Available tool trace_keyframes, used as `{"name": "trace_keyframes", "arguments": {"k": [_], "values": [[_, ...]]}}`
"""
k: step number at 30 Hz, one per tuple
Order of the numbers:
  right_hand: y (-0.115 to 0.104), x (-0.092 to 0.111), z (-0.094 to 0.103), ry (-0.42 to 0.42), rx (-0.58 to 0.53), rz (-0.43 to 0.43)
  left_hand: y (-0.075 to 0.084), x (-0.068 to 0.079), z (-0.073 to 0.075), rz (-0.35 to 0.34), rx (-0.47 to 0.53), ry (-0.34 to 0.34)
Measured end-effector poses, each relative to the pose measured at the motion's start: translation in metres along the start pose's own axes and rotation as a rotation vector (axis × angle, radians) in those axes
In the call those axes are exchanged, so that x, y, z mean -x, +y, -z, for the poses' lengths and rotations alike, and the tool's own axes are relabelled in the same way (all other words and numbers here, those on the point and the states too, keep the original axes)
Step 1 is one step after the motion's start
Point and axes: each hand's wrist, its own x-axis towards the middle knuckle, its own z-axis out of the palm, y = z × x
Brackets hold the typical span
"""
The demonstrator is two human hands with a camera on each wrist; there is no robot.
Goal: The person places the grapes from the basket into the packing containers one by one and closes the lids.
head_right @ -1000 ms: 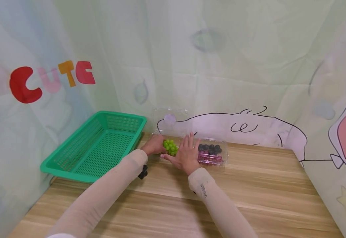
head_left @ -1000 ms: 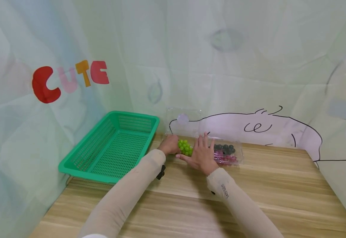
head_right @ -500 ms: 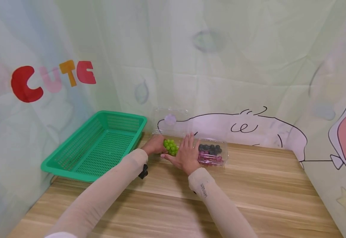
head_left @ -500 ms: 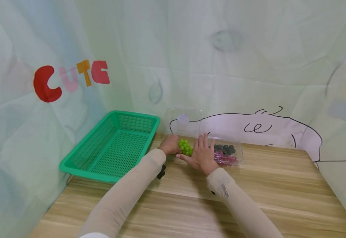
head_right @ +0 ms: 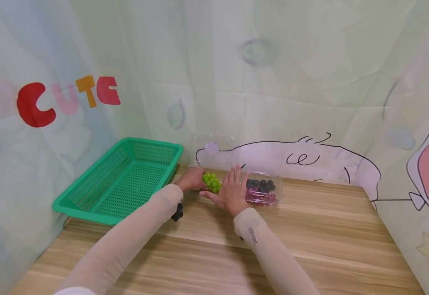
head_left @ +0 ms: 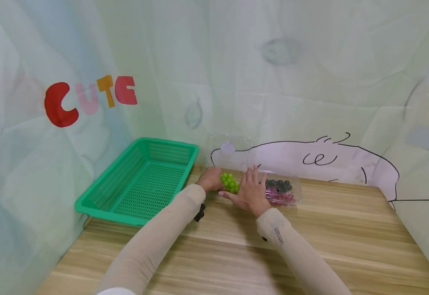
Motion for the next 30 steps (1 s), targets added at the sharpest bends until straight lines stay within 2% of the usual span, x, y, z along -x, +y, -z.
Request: {"name": "trace_keyframes", "arguments": {"k": [12,20,30], "values": [[-0.0001,-0.0001,0.0004,-0.018,-0.005,-0.001,-0.0019,-0.0009,0.0022,-0.01,-0.009,-0.017],[-0.0005,0.0006,0.0005,-0.008,-0.012,0.001,-0.0014,0.0001,0.0023,0.01,-0.006,-0.026],[-0.0006,0.0007,0.001,-0.014,-0.015,-0.003,0.0014,0.0011,0.0039,-0.004,-0.047,-0.021]]}}
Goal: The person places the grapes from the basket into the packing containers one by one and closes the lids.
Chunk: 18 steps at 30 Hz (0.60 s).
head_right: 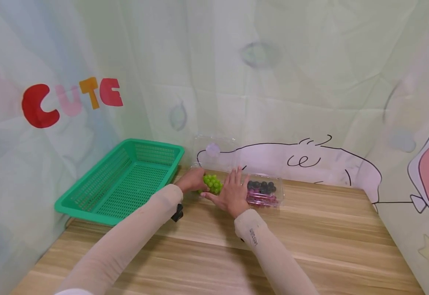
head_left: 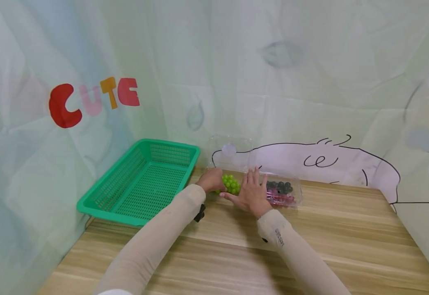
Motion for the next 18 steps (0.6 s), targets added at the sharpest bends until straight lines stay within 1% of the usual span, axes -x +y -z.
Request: {"name": "trace_keyframes", "arguments": {"k": [12,18], "values": [[0.0008,0.0012,0.0002,0.004,0.005,0.005,0.0012,0.0046,0.0037,0.001,0.034,-0.006],[0.0003,0.0015,0.001,0.017,-0.003,0.007,0.0002,0.0078,0.0058,-0.019,0.03,-0.002]]}}
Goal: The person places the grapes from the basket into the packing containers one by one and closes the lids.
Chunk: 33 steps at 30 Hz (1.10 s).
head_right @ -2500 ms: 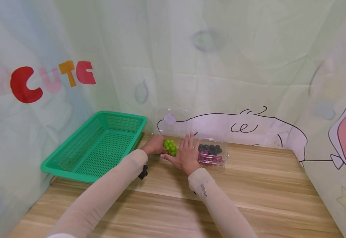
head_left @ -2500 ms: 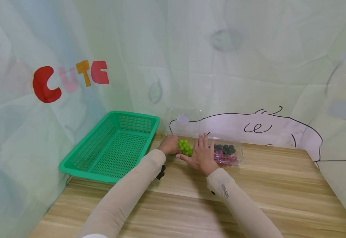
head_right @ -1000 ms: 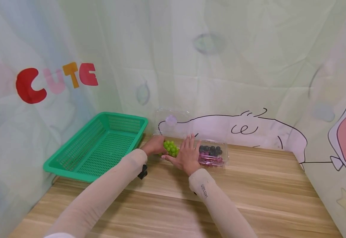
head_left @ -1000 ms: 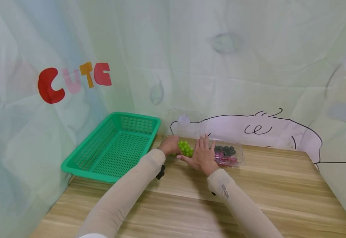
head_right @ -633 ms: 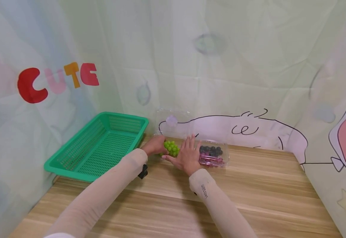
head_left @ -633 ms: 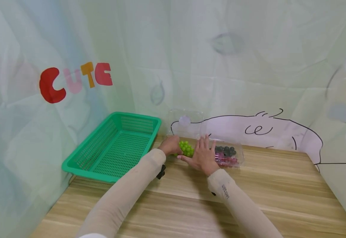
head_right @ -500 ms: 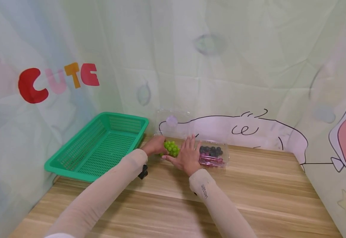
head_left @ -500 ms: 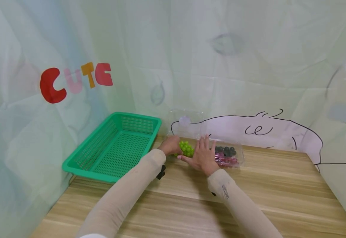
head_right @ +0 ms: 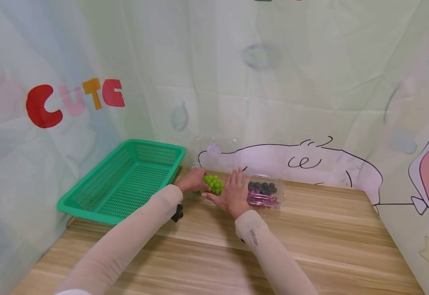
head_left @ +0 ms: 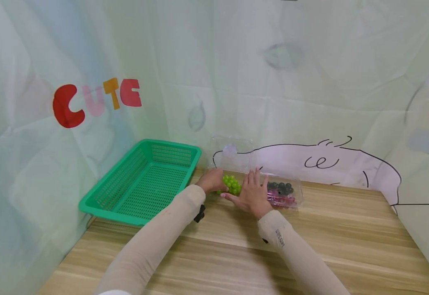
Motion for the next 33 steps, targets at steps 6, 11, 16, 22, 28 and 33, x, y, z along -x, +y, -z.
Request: {"name": "trace_keyframes", "arguments": {"k": [6,11,16,22,28,33], "values": [[0.0,0.001,-0.001,-0.01,-0.012,0.002,-0.002,0.004,0.002,-0.003,0.038,0.005],[0.0,0.002,0.0,-0.028,-0.029,0.007,0.0,0.006,0.003,-0.007,0.05,0.018],[0.0,0.0,0.0,-0.031,-0.021,0.008,0.003,0.008,0.005,0.026,0.073,0.03],[-0.001,0.0,0.0,-0.025,0.003,0.001,0.008,0.016,0.01,0.047,0.107,0.053],[-0.001,-0.002,0.0,-0.031,-0.007,0.006,0.008,0.025,0.012,0.044,0.158,0.114],[0.0,-0.003,0.0,-0.035,-0.018,-0.001,0.007,0.03,0.009,0.043,0.18,0.174]]}}
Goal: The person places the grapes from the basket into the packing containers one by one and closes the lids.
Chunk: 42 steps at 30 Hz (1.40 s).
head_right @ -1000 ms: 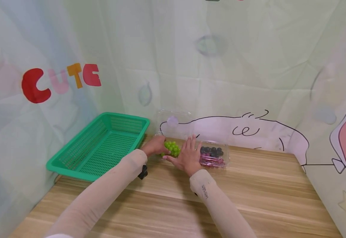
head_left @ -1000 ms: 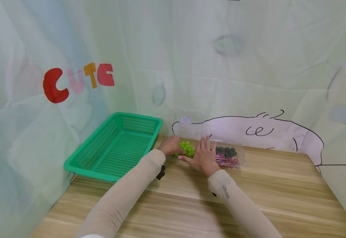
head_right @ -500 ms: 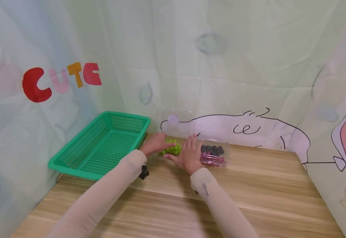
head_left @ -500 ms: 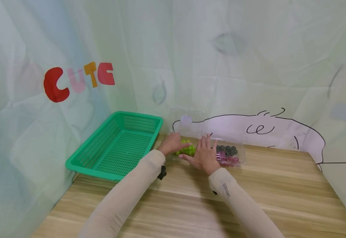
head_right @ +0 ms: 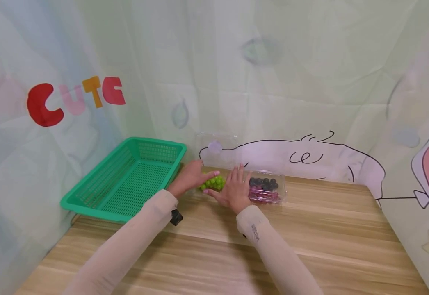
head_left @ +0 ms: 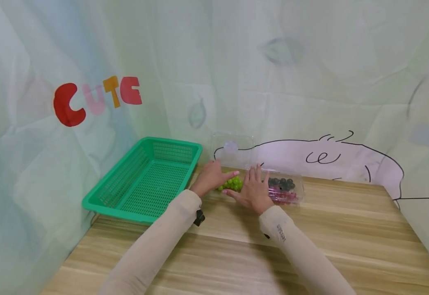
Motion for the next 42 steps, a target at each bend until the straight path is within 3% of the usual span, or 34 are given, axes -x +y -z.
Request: {"name": "trace_keyframes", "arguments": {"k": [15,25,42], "values": [[0.001,0.003,0.002,0.006,0.012,0.0,-0.008,0.013,-0.009,-0.029,0.091,0.079],[0.0,0.003,0.001,0.002,0.039,-0.003,-0.012,0.021,-0.013,0.013,0.106,0.109],[-0.002,0.004,0.003,0.017,-0.009,0.002,-0.029,0.026,-0.02,0.076,0.142,0.146]]}}
